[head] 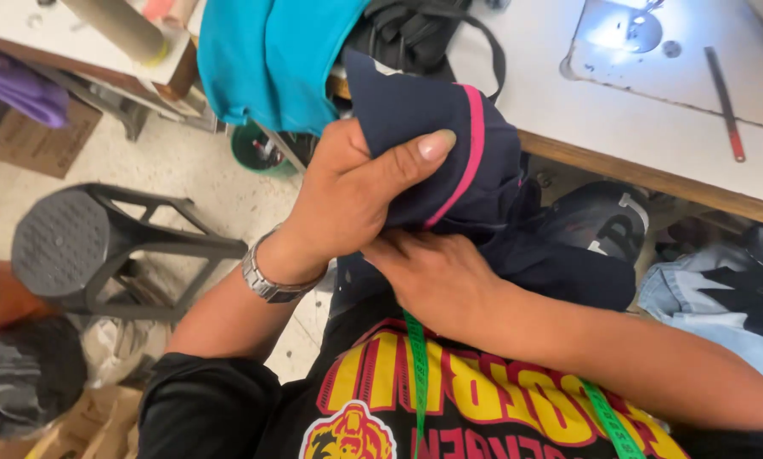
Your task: Inspecting and measuring a garment at a sewing workstation using a small tool and measuring tape.
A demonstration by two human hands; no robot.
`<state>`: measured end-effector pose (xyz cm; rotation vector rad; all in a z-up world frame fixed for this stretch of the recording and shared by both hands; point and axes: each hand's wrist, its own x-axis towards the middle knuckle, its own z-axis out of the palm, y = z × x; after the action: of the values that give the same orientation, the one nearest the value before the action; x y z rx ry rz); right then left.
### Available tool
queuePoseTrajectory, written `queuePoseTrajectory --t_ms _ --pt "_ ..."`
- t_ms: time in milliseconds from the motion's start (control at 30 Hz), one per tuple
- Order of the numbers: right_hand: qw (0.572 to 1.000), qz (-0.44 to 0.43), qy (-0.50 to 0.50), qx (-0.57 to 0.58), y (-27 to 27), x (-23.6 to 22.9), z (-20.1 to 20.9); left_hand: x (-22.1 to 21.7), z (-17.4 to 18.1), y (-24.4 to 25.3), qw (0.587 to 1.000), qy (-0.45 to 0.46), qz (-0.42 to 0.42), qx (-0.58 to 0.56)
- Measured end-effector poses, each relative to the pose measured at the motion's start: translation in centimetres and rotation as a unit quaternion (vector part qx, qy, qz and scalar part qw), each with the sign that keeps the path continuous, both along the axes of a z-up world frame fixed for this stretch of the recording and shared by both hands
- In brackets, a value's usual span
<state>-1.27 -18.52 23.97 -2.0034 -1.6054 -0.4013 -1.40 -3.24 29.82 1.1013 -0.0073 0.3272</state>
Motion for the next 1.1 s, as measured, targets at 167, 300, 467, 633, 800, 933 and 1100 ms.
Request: queuePoseTrajectory --t_ms 167,300,467,633,800,933,1100 --pt "0.979 0.094 0.166 -0.073 2.1 1.2 -3.3 0.1 -1.3 0.8 0.992 0.042 0.042 0.109" --pt "0.859 0.149 0.39 -0.297 0.3 1.9 -3.7 -1.2 -3.1 -0.1 0.977 0.175 0.094 0.074" --pt "0.943 0.079 0.323 -0.022 -3.5 1.8 -4.6 -2.9 -6.0 0.5 0.978 0.179 0.109 0.02" --pt "0.909 -0.078 0.385 0.138 -4.6 2.6 -3.9 -4.0 -6.9 0.2 0.975 0.197 0.101 0.011" --pt "0.921 -0.122 0.346 0.131 -3.7 3.0 -3.8 -4.3 -8.7 -0.4 0.98 0.182 0.081 0.012" --pt "0.919 -0.143 0.351 0.105 -3.4 2.4 -4.6 -4.8 -10.4 -0.9 0.981 0.18 0.068 -0.009" --pt "0.909 -0.153 0.376 0.093 -3.5 1.8 -4.8 -5.6 -12.6 -1.3 0.984 0.17 0.053 -0.008"
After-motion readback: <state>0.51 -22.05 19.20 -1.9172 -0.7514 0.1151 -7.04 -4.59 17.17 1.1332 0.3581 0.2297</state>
